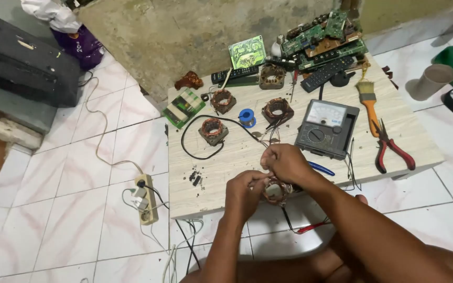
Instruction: Inspecting and testing wire connections on a motor stator using a multimeter and hand tools.
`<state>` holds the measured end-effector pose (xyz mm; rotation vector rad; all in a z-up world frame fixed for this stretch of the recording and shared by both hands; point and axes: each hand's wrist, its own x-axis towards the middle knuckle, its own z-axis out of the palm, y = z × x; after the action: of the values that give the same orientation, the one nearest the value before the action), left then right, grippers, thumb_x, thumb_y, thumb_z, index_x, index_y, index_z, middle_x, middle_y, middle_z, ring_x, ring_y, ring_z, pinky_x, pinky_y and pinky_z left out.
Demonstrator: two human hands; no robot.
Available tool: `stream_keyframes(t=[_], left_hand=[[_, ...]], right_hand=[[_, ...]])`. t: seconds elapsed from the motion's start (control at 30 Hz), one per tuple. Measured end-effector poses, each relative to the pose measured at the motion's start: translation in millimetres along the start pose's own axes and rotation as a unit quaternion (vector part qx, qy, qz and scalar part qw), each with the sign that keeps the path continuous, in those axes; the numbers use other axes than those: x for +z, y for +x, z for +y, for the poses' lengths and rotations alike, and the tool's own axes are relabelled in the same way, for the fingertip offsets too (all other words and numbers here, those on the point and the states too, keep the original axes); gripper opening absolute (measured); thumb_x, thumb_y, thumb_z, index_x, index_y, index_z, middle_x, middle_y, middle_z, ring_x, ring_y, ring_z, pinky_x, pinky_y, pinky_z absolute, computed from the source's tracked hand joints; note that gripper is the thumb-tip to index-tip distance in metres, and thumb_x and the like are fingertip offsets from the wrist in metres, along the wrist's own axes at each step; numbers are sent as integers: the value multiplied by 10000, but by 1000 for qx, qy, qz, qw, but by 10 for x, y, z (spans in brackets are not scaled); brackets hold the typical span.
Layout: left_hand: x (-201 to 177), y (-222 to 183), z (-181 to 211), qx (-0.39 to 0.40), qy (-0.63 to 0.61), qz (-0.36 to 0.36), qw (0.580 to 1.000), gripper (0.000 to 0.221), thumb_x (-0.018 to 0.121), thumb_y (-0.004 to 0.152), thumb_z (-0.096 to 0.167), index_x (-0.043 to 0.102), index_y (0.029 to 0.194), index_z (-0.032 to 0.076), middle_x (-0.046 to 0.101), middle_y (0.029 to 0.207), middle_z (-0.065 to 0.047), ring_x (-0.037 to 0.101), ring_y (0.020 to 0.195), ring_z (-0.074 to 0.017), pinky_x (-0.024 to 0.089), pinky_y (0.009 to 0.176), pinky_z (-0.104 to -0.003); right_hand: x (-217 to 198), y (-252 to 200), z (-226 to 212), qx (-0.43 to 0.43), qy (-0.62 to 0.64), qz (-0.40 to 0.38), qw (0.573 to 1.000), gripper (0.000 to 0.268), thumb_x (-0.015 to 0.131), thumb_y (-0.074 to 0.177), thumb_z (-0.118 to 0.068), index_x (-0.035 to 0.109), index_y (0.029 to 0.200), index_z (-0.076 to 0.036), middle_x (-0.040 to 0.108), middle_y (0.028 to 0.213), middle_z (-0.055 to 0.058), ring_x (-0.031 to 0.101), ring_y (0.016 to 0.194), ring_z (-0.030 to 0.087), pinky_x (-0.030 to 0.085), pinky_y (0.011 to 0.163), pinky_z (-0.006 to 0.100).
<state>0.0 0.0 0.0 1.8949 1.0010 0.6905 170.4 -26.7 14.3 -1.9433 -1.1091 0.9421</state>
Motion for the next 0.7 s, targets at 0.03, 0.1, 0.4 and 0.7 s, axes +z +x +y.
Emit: stream_keyframes(t=[0.03,0.1,0.4,0.7], left_hand=[[-20,-1,-1,2,-2,-1,1000,109,815,861,101,824,965,137,793,903,-87,783,837,-264,625,784,-352],[-63,2,2,8,-10,-21,1000,116,795,882,89,809,995,113,791,950,-91,785,846,-250,624,809,-373],[-82,3,-77,141,-59,-36,988,92,762,910,71,776,991,30,764,905,-128,774,804,-270,646,644,-332],[-135,69,-124,190,-13,-55,980,95,732,906,81,746,998,60,766,926,-131,752,901,-345,614,772,-435]], right_hand=[[11,59,65,0,-2,2,1000,140,706,865,-199,790,975,-176,804,777,49,787,777,224,598,735,352],[22,179,189,15,106,-1,994,163,708,879,-108,756,1031,-76,798,798,126,777,650,191,619,664,321],[-298,-142,63,-172,-156,59,971,134,715,902,-157,765,1022,-125,767,1047,176,731,1024,409,587,875,485],[-440,-52,264,-352,-486,144,787,146,745,793,-251,771,931,-289,649,1076,-3,622,1051,250,479,836,390]])
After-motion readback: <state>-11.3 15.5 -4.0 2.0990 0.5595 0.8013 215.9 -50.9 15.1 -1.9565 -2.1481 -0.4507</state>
